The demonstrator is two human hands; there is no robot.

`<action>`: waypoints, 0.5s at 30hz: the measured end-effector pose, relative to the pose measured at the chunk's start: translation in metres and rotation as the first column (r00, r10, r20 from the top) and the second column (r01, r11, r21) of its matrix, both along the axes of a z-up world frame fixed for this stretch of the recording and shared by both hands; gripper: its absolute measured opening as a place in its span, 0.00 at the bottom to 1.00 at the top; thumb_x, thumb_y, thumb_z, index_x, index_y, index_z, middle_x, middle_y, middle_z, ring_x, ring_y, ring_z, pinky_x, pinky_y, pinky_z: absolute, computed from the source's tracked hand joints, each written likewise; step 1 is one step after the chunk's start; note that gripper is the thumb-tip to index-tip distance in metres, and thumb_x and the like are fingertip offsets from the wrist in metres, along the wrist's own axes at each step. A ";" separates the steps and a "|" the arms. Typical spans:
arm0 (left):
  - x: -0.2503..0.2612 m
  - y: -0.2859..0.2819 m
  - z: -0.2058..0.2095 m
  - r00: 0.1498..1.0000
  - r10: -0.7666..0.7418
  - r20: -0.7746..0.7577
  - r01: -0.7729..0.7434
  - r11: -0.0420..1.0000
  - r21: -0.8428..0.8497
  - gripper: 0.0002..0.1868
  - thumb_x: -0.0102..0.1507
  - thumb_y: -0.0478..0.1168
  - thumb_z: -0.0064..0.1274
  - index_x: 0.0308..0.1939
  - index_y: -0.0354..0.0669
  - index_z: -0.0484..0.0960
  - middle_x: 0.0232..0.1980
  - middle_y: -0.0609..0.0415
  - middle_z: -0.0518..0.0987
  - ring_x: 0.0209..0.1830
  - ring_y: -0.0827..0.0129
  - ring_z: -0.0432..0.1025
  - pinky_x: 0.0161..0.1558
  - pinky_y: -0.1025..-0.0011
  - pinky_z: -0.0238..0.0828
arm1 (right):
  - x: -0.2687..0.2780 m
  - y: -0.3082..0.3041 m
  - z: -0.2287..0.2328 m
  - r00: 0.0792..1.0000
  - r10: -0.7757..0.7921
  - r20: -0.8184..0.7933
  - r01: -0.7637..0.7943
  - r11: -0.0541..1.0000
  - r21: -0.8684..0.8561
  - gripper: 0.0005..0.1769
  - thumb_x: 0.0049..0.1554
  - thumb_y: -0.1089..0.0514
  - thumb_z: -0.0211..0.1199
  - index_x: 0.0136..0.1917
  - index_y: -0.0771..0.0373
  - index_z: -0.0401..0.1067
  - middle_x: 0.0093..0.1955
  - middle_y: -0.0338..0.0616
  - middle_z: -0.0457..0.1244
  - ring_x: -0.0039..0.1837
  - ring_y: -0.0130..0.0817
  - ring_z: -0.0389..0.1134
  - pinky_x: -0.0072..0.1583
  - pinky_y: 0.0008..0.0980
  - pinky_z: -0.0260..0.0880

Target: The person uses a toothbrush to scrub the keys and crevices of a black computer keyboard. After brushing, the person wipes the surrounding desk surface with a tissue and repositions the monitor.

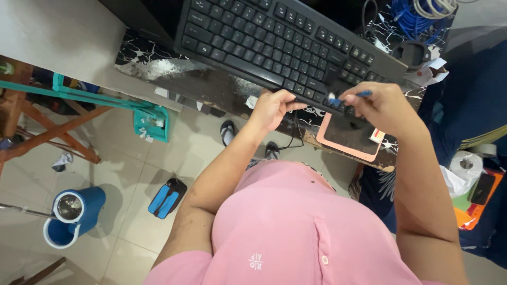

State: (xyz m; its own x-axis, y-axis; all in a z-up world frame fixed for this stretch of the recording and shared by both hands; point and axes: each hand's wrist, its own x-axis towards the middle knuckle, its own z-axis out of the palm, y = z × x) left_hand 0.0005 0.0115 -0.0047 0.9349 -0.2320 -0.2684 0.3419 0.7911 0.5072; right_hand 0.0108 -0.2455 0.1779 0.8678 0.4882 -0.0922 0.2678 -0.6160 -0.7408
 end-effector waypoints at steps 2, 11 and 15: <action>0.001 0.000 -0.002 1.000 -0.006 0.007 0.006 1.000 -0.011 0.08 0.62 0.22 0.44 0.40 0.24 0.79 0.42 0.44 0.80 0.43 0.55 0.79 0.50 0.50 0.83 | 0.001 -0.007 -0.004 0.994 -0.109 0.005 0.107 0.986 0.129 0.07 0.67 0.60 0.61 0.53 0.64 0.78 0.41 0.41 0.69 0.37 0.21 0.66 0.39 0.24 0.65; 0.000 0.003 0.003 0.999 -0.018 0.045 0.018 1.000 -0.002 0.10 0.62 0.23 0.43 0.42 0.21 0.80 0.47 0.40 0.82 0.47 0.52 0.80 0.52 0.50 0.82 | 0.000 -0.008 -0.019 0.969 -0.240 -0.065 0.249 0.928 0.279 0.08 0.69 0.62 0.60 0.57 0.64 0.79 0.41 0.38 0.69 0.38 0.18 0.64 0.39 0.20 0.62; -0.001 0.004 0.007 0.999 -0.011 0.044 0.012 0.999 -0.031 0.10 0.62 0.23 0.43 0.44 0.22 0.79 0.47 0.41 0.82 0.47 0.52 0.80 0.53 0.49 0.82 | 0.001 -0.015 -0.010 0.969 -0.233 0.077 0.228 0.971 0.072 0.07 0.68 0.64 0.61 0.55 0.66 0.80 0.39 0.41 0.69 0.37 0.21 0.64 0.38 0.22 0.63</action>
State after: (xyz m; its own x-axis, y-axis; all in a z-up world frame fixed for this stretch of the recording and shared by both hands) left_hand -0.0004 0.0152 0.0027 0.9430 -0.2502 -0.2197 0.3289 0.8028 0.4974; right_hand 0.0115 -0.2609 0.1677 0.9609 0.2766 0.0106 0.1874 -0.6219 -0.7603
